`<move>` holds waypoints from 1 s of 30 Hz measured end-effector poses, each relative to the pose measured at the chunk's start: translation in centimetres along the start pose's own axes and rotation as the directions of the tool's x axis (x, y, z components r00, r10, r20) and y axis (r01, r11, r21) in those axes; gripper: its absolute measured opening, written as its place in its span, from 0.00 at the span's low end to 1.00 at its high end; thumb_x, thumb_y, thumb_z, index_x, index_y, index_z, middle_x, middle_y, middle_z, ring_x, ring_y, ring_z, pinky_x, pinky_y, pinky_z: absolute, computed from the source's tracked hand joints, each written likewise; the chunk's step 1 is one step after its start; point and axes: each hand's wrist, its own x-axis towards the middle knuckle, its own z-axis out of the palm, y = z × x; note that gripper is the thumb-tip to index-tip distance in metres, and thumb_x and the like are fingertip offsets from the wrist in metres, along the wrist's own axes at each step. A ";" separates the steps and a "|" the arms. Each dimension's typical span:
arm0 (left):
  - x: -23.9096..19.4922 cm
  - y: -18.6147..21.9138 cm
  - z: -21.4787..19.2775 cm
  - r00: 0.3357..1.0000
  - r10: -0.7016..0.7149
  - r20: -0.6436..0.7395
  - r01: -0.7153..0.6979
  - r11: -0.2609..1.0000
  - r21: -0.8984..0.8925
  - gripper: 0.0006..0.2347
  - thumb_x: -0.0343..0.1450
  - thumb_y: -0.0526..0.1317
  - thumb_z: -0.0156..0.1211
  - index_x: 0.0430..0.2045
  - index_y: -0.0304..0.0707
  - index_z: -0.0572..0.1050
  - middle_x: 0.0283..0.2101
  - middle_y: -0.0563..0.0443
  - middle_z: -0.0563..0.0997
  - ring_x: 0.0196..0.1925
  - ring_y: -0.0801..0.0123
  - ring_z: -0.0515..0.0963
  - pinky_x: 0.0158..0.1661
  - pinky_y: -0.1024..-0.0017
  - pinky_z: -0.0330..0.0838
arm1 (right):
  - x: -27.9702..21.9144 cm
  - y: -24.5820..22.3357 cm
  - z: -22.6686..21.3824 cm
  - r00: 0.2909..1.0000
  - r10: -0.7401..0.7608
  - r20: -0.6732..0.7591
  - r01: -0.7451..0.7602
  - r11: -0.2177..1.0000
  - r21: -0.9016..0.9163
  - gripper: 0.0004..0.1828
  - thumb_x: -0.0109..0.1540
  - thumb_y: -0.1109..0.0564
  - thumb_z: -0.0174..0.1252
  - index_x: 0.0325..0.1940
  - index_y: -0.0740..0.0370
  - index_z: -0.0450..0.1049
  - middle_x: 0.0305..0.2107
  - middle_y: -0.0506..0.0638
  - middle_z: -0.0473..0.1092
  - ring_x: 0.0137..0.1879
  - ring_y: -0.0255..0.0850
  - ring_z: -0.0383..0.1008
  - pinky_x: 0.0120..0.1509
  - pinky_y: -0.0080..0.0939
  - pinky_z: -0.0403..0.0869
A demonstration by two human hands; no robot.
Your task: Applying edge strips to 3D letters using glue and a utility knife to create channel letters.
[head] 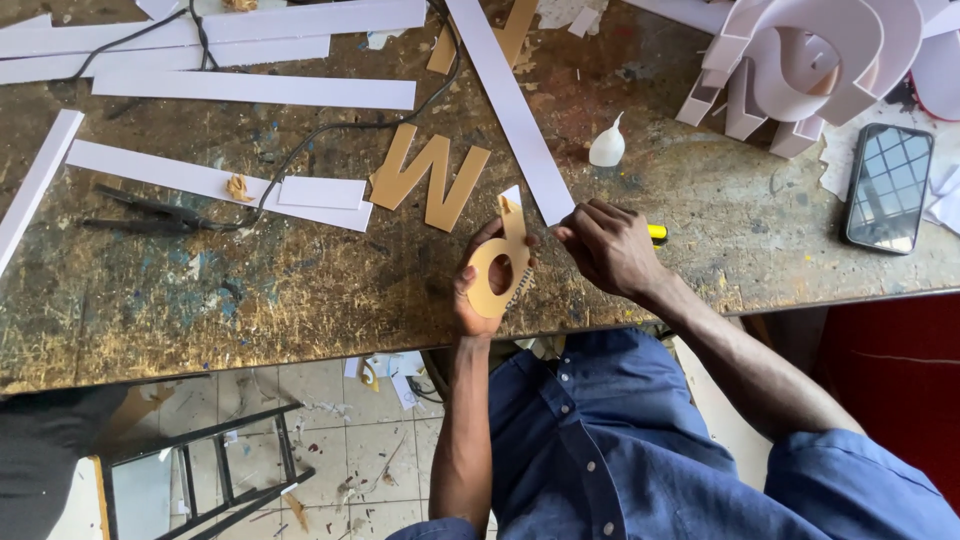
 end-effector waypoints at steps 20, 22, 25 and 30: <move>-0.7 -0.1 12.0 0.900 0.419 0.125 -0.174 0.081 0.981 0.43 0.68 0.65 0.74 0.79 0.46 0.70 0.80 0.41 0.72 0.80 0.53 0.73 0.74 0.57 0.63 | 0.1 -1.7 5.3 0.713 0.691 0.116 -0.224 0.069 0.972 0.10 0.72 0.67 0.66 0.56 0.76 0.79 0.42 0.61 0.79 0.47 0.43 0.85 0.54 0.43 0.86; -0.9 -0.1 12.2 0.891 0.436 0.125 -0.153 0.029 0.988 0.43 0.67 0.66 0.74 0.77 0.45 0.70 0.80 0.40 0.72 0.78 0.51 0.74 0.72 0.56 0.64 | 0.3 -2.0 5.7 0.722 0.679 0.130 -0.192 0.017 0.981 0.08 0.72 0.67 0.66 0.54 0.76 0.79 0.44 0.63 0.78 0.48 0.44 0.85 0.54 0.42 0.85; -0.8 -0.1 12.7 0.883 0.451 0.133 -0.150 0.002 0.989 0.43 0.66 0.66 0.75 0.76 0.44 0.71 0.80 0.38 0.71 0.77 0.49 0.74 0.70 0.54 0.65 | 1.1 -2.7 5.6 0.738 0.666 0.106 -0.141 0.000 0.990 0.06 0.72 0.67 0.66 0.52 0.74 0.79 0.45 0.64 0.77 0.50 0.43 0.82 0.55 0.40 0.83; -1.1 -0.1 12.4 0.901 0.426 0.082 -0.175 0.183 0.967 0.42 0.68 0.61 0.75 0.77 0.42 0.70 0.81 0.37 0.68 0.79 0.49 0.71 0.73 0.54 0.65 | 1.7 -3.2 4.6 0.761 0.646 0.062 -0.214 0.159 0.964 0.06 0.74 0.63 0.65 0.50 0.70 0.78 0.42 0.56 0.76 0.50 0.38 0.79 0.55 0.37 0.78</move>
